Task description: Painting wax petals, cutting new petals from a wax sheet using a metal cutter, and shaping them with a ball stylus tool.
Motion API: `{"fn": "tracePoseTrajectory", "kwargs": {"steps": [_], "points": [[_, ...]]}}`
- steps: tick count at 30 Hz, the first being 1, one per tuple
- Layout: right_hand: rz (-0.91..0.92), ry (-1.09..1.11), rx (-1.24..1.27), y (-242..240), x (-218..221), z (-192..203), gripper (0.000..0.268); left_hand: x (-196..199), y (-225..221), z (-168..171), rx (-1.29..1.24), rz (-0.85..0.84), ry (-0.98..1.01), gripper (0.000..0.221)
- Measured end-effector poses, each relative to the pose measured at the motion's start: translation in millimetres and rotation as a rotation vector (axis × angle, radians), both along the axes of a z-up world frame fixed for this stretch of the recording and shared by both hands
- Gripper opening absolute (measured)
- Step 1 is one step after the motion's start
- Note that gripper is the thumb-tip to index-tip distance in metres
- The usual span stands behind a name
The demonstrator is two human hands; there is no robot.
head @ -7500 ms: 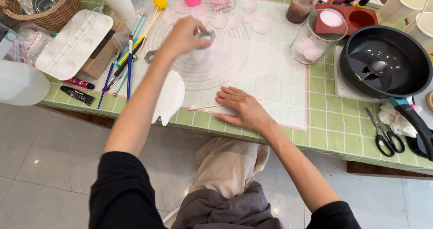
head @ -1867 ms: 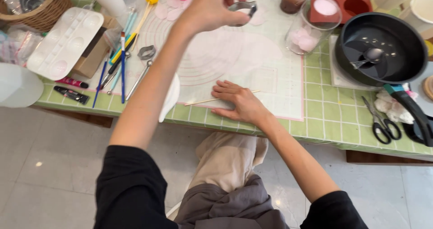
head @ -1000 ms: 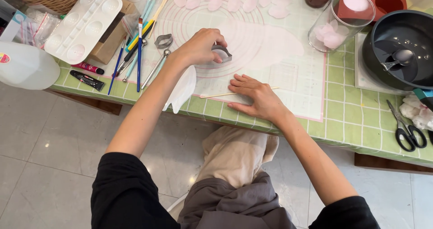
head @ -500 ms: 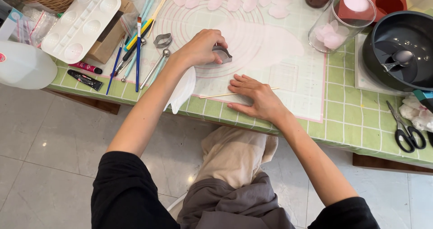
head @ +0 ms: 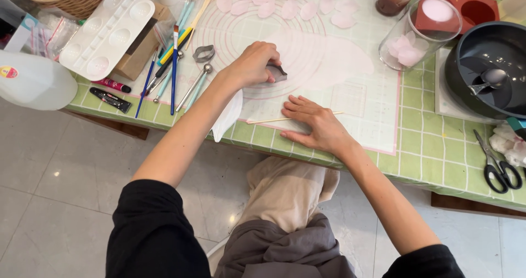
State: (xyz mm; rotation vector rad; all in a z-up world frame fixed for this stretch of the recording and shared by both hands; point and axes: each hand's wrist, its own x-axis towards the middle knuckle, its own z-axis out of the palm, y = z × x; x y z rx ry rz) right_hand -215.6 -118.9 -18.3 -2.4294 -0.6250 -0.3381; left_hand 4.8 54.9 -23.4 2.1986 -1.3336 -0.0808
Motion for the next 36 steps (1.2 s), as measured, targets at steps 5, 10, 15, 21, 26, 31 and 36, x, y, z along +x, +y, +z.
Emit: {"fn": "tracePoseTrajectory", "kwargs": {"steps": [5, 10, 15, 21, 26, 31, 36], "points": [[-0.008, 0.021, -0.002, 0.5, -1.0, 3.7, 0.052, -1.3, 2.1, -6.2, -0.04, -0.001, -0.012, 0.038], [-0.009, 0.022, -0.001, 0.1, -0.6, 3.3, 0.053, -5.9, 2.9, 5.5, -0.033, -0.004, -0.014, 0.039], [-0.009, 0.019, 0.008, 0.3, -1.3, 3.9, 0.05, -19.9, 12.0, 15.1, -0.007, 0.002, 0.015, 0.043], [-0.006, 0.003, 0.005, 3.1, -1.6, 5.7, 0.049, -25.3, 14.9, 13.2, -0.031, -0.014, -0.032, 0.052], [-0.008, 0.011, 0.007, 2.9, -2.9, 6.6, 0.049, -32.1, 14.4, 11.1, 0.002, -0.009, -0.121, 0.046], [-0.016, 0.018, 0.006, 2.1, -1.6, 7.1, 0.049, -25.2, 15.0, 24.0, -0.028, -0.023, -0.15, 0.039], [-0.003, 0.008, 0.027, 2.4, -3.2, 5.4, 0.048, 20.2, 41.2, 73.6, -0.31, 0.081, -0.288, 0.037]]}}
